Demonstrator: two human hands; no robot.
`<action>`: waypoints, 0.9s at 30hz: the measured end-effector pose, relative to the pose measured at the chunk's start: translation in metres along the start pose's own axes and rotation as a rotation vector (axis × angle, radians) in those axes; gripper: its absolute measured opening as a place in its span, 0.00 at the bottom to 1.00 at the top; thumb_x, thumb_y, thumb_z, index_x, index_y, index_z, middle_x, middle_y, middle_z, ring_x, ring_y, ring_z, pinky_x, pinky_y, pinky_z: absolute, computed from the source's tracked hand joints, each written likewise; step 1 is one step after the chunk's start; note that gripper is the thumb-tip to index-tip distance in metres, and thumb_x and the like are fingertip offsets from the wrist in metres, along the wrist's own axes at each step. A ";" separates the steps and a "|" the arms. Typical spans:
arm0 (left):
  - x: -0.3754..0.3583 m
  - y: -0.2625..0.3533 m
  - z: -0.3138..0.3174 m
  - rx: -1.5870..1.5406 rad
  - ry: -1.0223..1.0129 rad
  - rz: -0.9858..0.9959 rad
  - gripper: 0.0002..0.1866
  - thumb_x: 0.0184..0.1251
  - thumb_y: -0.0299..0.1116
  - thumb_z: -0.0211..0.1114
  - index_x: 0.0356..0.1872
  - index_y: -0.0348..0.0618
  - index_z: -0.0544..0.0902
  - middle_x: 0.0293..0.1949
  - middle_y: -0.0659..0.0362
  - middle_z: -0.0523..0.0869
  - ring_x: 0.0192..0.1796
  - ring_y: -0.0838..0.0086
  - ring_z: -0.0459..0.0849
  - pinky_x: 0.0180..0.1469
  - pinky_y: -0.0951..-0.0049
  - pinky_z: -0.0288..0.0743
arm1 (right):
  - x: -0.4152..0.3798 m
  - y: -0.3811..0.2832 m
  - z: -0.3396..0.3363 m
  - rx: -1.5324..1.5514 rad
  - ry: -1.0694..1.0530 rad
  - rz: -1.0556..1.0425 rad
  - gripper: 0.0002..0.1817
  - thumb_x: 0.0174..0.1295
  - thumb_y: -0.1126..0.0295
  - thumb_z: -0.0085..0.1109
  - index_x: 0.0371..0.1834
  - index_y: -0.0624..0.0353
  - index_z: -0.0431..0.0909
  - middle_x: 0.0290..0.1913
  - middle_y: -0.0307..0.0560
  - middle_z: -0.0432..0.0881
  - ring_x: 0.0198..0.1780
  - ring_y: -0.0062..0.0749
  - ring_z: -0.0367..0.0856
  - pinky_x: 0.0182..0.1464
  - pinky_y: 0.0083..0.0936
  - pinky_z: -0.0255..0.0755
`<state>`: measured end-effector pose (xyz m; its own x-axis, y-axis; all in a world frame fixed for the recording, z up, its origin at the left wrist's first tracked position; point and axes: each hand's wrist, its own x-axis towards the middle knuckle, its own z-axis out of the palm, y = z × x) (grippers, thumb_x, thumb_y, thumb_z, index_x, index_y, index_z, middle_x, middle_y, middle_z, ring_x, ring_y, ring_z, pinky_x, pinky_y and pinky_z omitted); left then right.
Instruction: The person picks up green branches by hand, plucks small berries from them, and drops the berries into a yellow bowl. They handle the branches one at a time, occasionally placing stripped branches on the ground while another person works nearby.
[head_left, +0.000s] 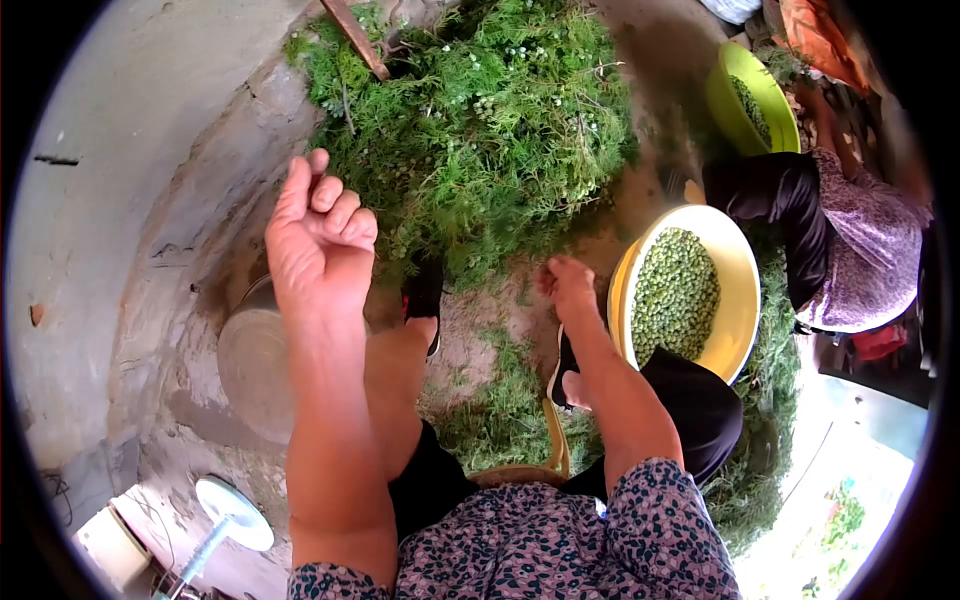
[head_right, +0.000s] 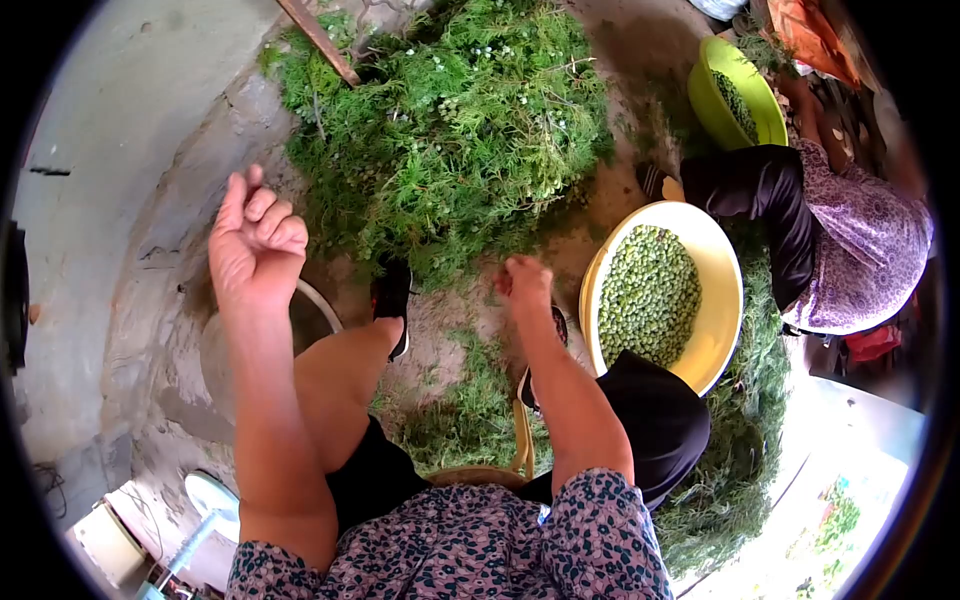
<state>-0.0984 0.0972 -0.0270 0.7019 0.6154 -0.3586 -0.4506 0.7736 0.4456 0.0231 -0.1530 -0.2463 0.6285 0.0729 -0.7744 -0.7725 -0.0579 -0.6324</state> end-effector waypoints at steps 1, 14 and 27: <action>0.001 0.001 0.001 0.006 -0.024 -0.006 0.09 0.67 0.38 0.55 0.37 0.43 0.75 0.17 0.68 0.66 0.16 0.83 0.62 0.19 0.82 0.59 | 0.021 -0.001 -0.006 0.002 0.005 0.007 0.13 0.61 0.74 0.51 0.48 0.66 0.72 0.28 0.46 0.78 0.25 0.31 0.78 0.25 0.25 0.73; 0.001 -0.012 0.018 0.087 0.071 -0.039 0.09 0.67 0.37 0.56 0.38 0.42 0.77 0.17 0.68 0.68 0.17 0.83 0.62 0.20 0.82 0.59 | 0.084 -0.068 0.021 0.231 -0.101 -0.125 0.16 0.62 0.70 0.53 0.50 0.66 0.67 0.43 0.55 0.75 0.44 0.50 0.78 0.46 0.42 0.76; -0.014 -0.056 0.023 0.340 0.062 -0.207 0.23 0.56 0.38 0.67 0.46 0.32 0.73 0.46 0.44 0.79 0.48 0.60 0.80 0.49 0.61 0.76 | -0.139 -0.151 0.052 0.172 -0.338 -0.845 0.06 0.62 0.78 0.50 0.39 0.70 0.75 0.37 0.51 0.81 0.39 0.35 0.82 0.44 0.26 0.78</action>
<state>-0.0704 0.0417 -0.0280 0.7196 0.4677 -0.5133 -0.0873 0.7943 0.6013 0.0482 -0.1023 -0.0422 0.9502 0.3116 0.0064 -0.0899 0.2935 -0.9517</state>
